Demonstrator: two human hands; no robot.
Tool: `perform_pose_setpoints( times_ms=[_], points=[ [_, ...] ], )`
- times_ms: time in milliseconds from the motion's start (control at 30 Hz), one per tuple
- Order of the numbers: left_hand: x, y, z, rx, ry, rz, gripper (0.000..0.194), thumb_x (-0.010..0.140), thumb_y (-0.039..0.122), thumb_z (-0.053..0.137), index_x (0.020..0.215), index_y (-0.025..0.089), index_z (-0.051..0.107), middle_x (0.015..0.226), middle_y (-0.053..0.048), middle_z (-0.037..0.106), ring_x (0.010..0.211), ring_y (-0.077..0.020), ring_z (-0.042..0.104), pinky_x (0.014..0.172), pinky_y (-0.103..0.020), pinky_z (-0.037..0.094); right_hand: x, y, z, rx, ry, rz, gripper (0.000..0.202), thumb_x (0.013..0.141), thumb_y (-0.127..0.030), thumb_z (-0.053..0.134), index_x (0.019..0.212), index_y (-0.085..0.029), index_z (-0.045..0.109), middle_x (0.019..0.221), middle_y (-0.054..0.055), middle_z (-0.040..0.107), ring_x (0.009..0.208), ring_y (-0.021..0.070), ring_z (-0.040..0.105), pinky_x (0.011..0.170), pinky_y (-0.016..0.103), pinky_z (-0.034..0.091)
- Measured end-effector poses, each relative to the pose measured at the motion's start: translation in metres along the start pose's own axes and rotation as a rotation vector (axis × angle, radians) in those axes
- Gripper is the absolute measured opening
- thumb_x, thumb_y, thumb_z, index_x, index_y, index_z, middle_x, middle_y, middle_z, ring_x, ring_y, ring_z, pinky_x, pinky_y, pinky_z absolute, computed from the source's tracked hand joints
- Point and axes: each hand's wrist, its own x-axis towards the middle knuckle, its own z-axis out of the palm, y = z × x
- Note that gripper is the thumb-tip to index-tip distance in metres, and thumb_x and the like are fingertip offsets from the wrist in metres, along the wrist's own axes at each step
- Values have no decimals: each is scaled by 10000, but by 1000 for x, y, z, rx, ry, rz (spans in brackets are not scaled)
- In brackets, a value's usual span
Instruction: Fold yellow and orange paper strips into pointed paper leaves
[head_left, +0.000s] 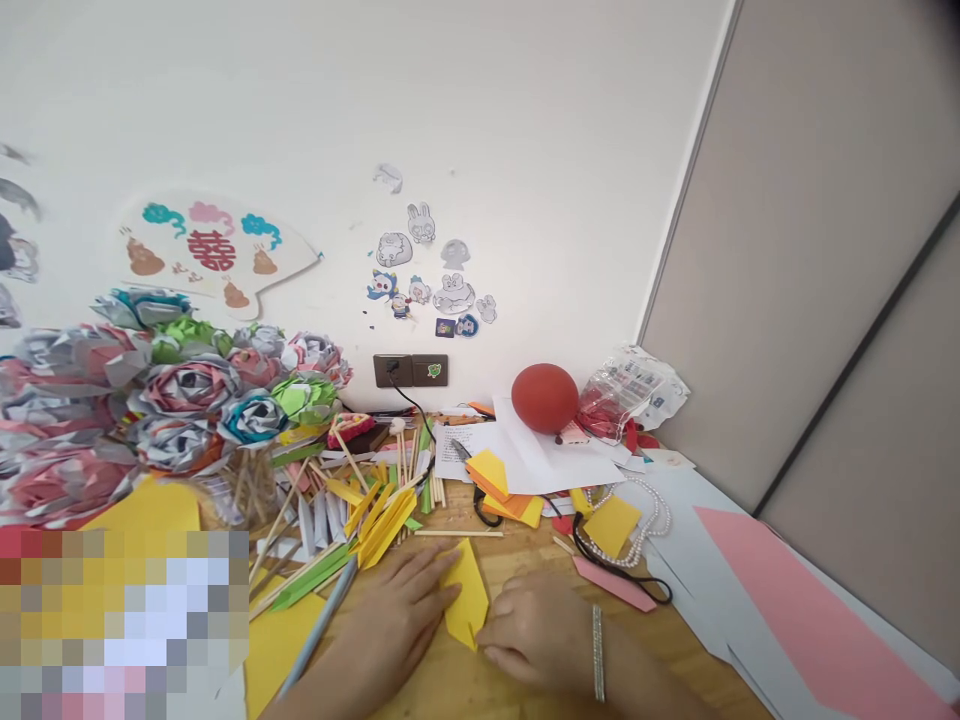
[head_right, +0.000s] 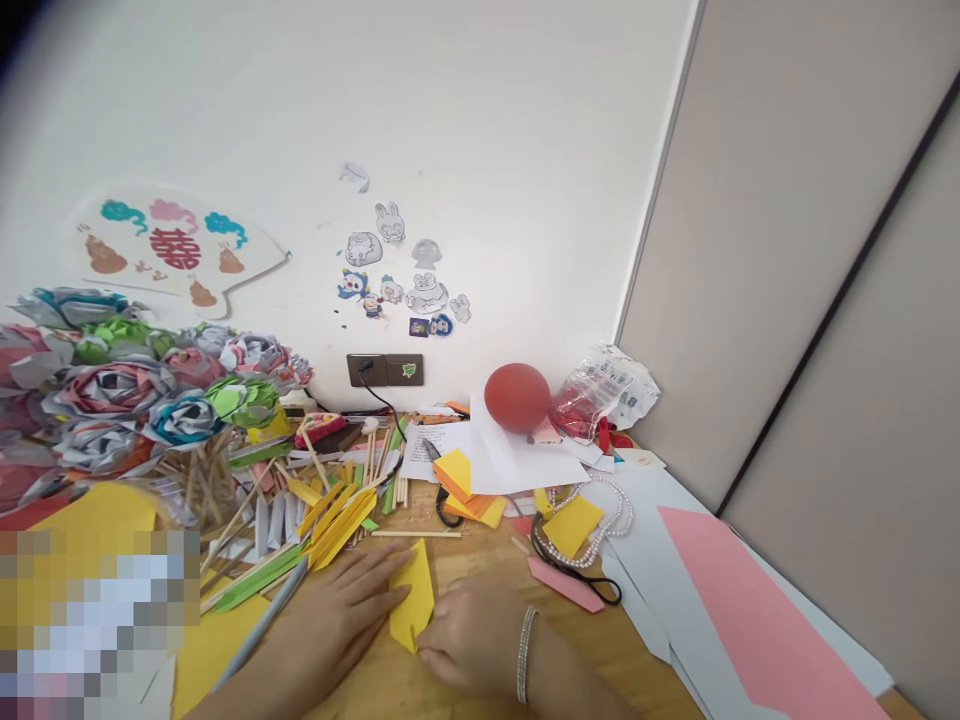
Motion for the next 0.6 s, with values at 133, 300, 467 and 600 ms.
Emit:
perform_pose_setpoints(
  times_ms=[133,300,467,600],
  points=[
    [3,7,4,75,-33,-45,228,848,133,474,978,225,637,993,-46,690,929,-232,612,847,-395,466,-1,-2,-2,6,135,62,196,864,-241,455,803,-192,635,662,13,612,616,150,502,557,271,326],
    [3,14,10,186,-62,-139,153,808,116,536,687,190,594,723,-33,644,684,-209,585,652,-342,473,-2,-2,2,60,-2,23,218,845,-334,542,1019,-246,637,705,1,653,624,150,525,571,257,340],
    [-4,11,14,128,52,-149,223,778,37,455,775,194,613,756,-45,620,719,-212,579,661,-336,483,-4,5,-6,17,-106,87,199,842,-298,561,1024,-286,642,775,-21,683,686,149,571,595,254,350],
    [-8,3,18,66,176,-159,510,733,-5,394,1135,259,561,1088,-65,622,1001,-227,568,846,-355,484,-5,10,-11,-18,-109,108,121,844,-279,551,910,-256,650,769,-23,675,710,151,575,613,258,357]
  ],
)
